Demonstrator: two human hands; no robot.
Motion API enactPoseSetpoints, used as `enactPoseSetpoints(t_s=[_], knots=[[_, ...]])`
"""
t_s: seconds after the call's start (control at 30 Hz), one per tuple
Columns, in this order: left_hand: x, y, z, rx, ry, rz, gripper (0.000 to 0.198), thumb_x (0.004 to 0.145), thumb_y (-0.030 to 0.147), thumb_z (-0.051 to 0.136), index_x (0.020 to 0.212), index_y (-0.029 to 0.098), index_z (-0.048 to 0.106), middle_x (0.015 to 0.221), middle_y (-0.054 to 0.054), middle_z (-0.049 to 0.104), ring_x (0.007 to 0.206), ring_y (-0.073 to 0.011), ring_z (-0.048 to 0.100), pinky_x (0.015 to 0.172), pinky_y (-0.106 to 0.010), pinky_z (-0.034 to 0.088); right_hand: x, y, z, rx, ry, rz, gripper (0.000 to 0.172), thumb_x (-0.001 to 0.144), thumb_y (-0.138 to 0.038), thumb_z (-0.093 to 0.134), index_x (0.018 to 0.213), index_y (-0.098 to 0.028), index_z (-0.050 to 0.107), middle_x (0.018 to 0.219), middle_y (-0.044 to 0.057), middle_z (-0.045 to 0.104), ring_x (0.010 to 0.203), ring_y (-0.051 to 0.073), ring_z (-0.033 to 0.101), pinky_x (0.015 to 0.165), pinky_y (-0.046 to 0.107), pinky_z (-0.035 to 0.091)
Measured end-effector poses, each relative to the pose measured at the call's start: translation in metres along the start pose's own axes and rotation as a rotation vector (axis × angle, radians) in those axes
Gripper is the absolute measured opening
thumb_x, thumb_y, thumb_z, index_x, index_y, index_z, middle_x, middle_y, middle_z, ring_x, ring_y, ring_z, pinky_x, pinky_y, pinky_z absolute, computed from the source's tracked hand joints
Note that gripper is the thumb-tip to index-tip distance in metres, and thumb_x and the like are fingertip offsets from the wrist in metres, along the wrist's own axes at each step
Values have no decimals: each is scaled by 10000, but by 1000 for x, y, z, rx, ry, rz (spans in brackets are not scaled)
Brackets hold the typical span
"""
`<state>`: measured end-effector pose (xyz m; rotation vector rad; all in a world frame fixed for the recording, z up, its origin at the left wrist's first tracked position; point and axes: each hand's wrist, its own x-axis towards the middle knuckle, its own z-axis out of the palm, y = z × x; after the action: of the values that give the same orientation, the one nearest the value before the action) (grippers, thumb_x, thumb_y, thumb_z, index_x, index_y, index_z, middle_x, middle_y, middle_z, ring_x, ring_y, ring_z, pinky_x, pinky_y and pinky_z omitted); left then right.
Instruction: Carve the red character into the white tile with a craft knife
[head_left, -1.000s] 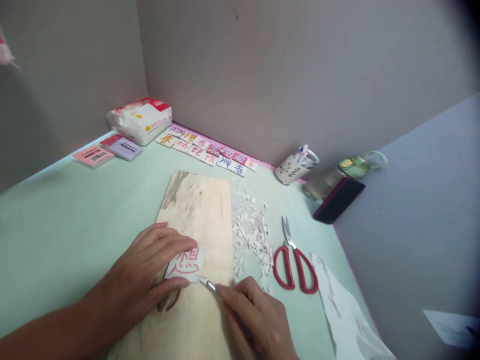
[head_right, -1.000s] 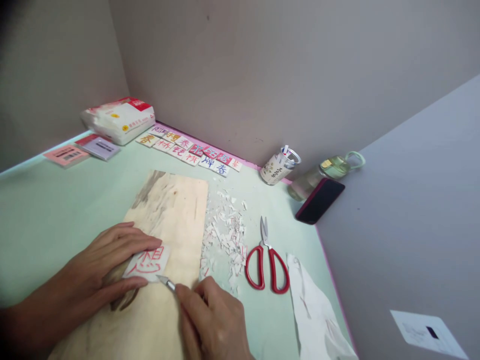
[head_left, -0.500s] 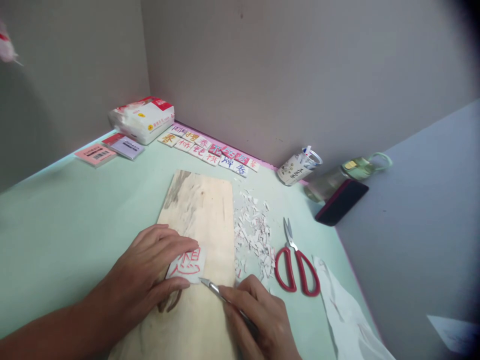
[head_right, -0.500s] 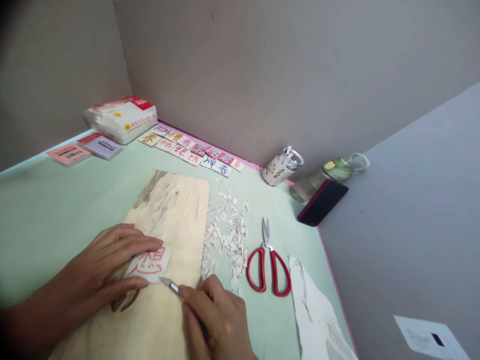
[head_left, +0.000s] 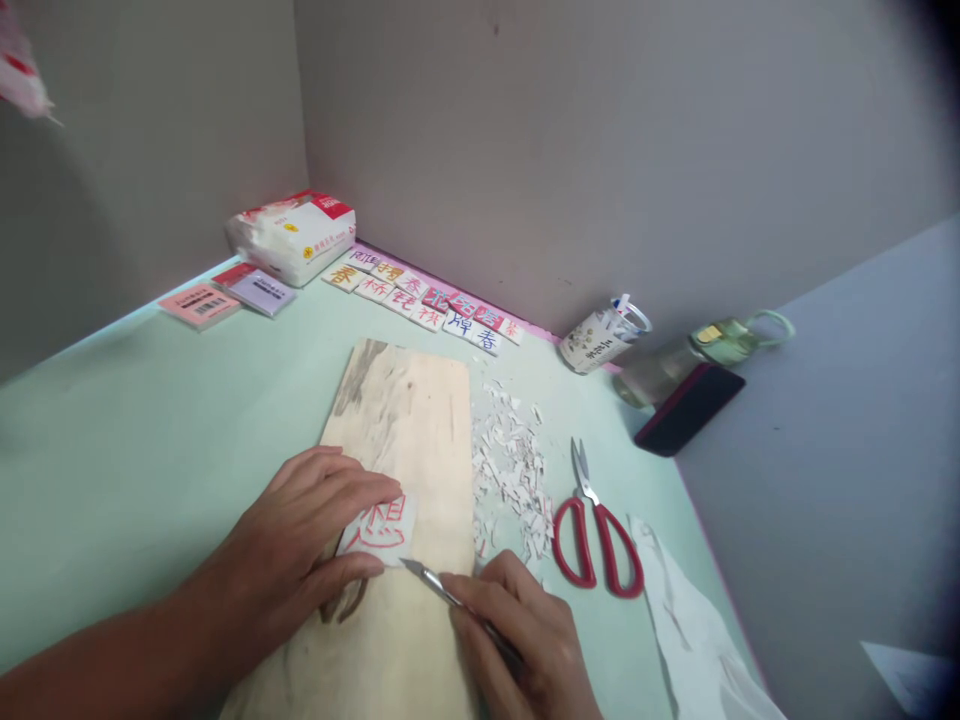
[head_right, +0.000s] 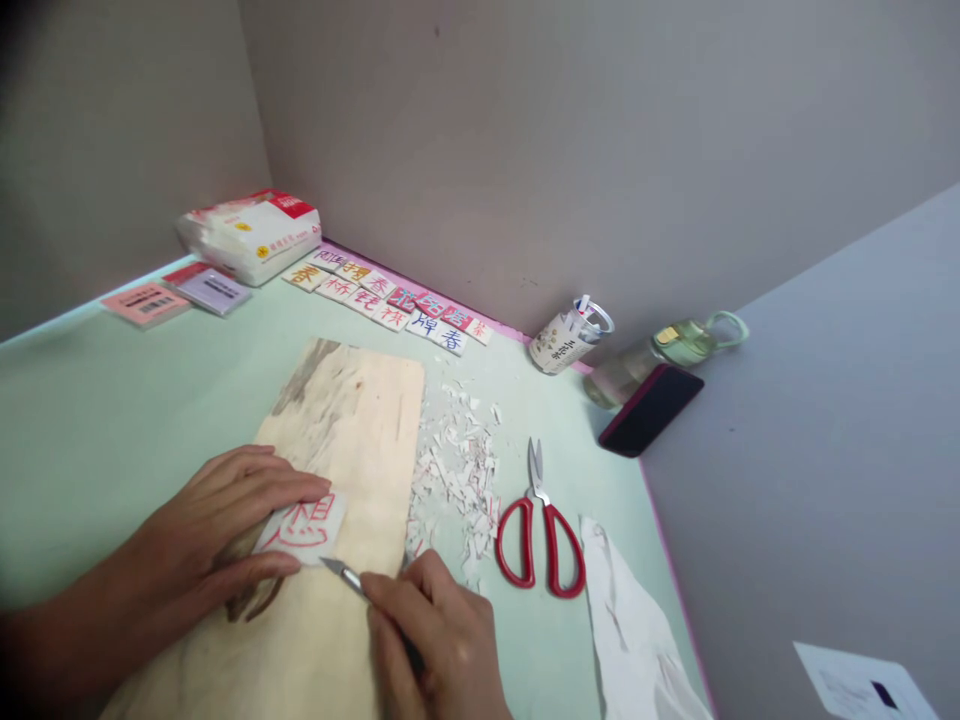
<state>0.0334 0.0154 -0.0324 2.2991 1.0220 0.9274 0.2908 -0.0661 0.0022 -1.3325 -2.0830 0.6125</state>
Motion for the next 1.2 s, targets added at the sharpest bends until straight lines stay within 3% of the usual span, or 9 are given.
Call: enactPoseSetpoints(t_s=[0.17,0.53,0.7,0.87,1.2], knots=[[1,0,0,1,0,-1,374,1043,574,519,1310,321,584,1189,27,715,1168,-246,544,1090,-389,346,-2,0,6,-61,94,-61,302,979,-75,552,1218,-171,709,790,37,597,628,151,641,521,238,489],[1,0,0,38,11,40,372,1064,547,484,1298,287,611,1202,-11,726,1168,-264,578,1091,-435,377,1,-2,5,-115,93,-99,299,994,-77,527,1236,-152,687,796,44,601,631,155,637,513,241,486],[1,6,0,100,28,138,263,1091,373,491,1303,261,599,1308,-18,692,1208,-243,561,1113,-417,361,3,-6,1,-278,90,-171,287,1018,-116,485,1221,-145,686,783,52,617,610,161,628,496,243,485],[3,15,-1,33,-101,165,326,1052,96,468,1321,257,560,1274,-13,657,1184,-172,570,1014,-286,440,1,-10,5,-372,137,-220,304,1037,-124,445,1253,-132,658,791,51,625,588,155,609,490,245,468],[5,22,1,-26,-50,137,185,1064,180,500,1048,249,670,1084,-26,684,1087,-204,602,923,-327,480,-2,-15,10,-388,153,-197,308,1043,-126,422,1244,-149,655,810,40,593,602,155,594,504,255,416]])
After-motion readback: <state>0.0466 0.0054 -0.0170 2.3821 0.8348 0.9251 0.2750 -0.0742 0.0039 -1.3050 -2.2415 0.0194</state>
